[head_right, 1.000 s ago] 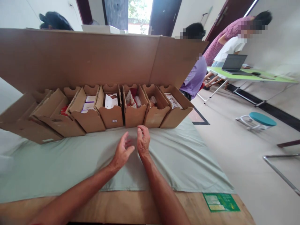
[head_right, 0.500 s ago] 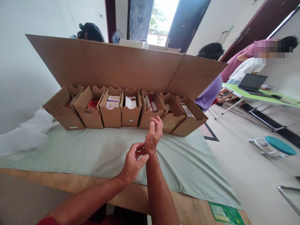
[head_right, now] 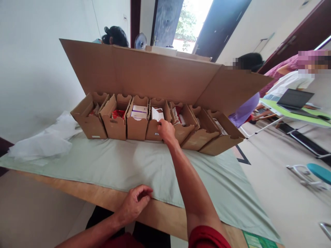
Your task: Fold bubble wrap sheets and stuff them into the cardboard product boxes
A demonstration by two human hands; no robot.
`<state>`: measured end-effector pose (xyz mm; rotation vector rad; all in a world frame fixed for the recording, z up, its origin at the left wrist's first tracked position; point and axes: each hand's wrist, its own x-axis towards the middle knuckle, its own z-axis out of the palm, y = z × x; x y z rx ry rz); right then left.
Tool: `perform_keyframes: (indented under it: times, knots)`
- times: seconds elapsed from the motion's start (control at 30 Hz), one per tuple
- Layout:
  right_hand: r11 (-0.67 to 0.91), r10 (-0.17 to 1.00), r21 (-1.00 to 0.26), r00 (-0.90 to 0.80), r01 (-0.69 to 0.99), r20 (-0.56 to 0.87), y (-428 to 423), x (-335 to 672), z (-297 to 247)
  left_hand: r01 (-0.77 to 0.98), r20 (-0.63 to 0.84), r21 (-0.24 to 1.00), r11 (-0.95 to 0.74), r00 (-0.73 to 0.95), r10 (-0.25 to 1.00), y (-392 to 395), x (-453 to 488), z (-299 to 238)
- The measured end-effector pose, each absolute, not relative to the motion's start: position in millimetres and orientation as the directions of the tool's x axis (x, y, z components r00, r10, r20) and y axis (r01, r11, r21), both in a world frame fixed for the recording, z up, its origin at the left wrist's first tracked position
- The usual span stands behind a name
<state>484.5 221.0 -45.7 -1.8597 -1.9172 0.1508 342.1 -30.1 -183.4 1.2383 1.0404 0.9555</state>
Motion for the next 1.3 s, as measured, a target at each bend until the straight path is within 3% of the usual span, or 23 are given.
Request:
perform_keyframes:
  times: [0.2, 0.4, 0.57, 0.67, 0.83, 0.93, 1.13, 1.3]
  knots:
    - [0.091, 0.952, -0.400, 0.038, 0.912, 0.303, 141.4, 502.4, -49.3, 0.015, -0.088, 0.996, 0.087, 0.230, 0.969, -42.2, 329.8, -186.0]
    - [0.172, 0.959, -0.586, 0.001, 0.792, 0.283, 0.7, 605.3, -57.7, 0.015, 0.016, 1.000, -0.018, 0.086, 0.996, -25.5, 315.7, -176.2]
    - [0.040, 0.887, -0.753, 0.323, 0.657, 0.329, -72.4, 676.0, -63.9, -0.015, 0.108, 0.994, -0.107, 0.035, 0.994, 3.7, 330.7, -164.2]
    - [0.038, 0.880, -0.866, 0.394, 0.498, 0.266, -93.9, 669.5, -82.9, -0.071, 0.102, 0.993, -0.096, 0.081, 0.992, 17.5, 350.4, -162.1]
    - [-0.046, 0.901, -0.923, 0.415, 0.381, 0.126, -88.2, 619.5, -131.7, -0.116, 0.133, 0.987, -0.110, 0.224, 0.965, 19.5, 366.2, -168.5]
    - [-0.051, 0.854, -0.925, 0.497, 0.377, 0.155, -69.5, 608.5, -143.3, -0.083, 0.148, 0.988, -0.133, 0.197, 0.969, 18.0, 368.5, -172.9]
    - [0.058, 0.853, -0.930, 0.467, 0.362, 0.234, -7.0, 649.0, -129.6, -0.071, 0.201, 0.979, -0.190, 0.191, 0.961, 56.1, 398.9, -173.2]
    - [0.058, 0.857, -0.922, 0.455, 0.382, 0.242, 43.8, 682.3, -128.8, 0.001, 0.196, 0.980, -0.200, 0.201, 0.960, 94.8, 436.6, -178.7]
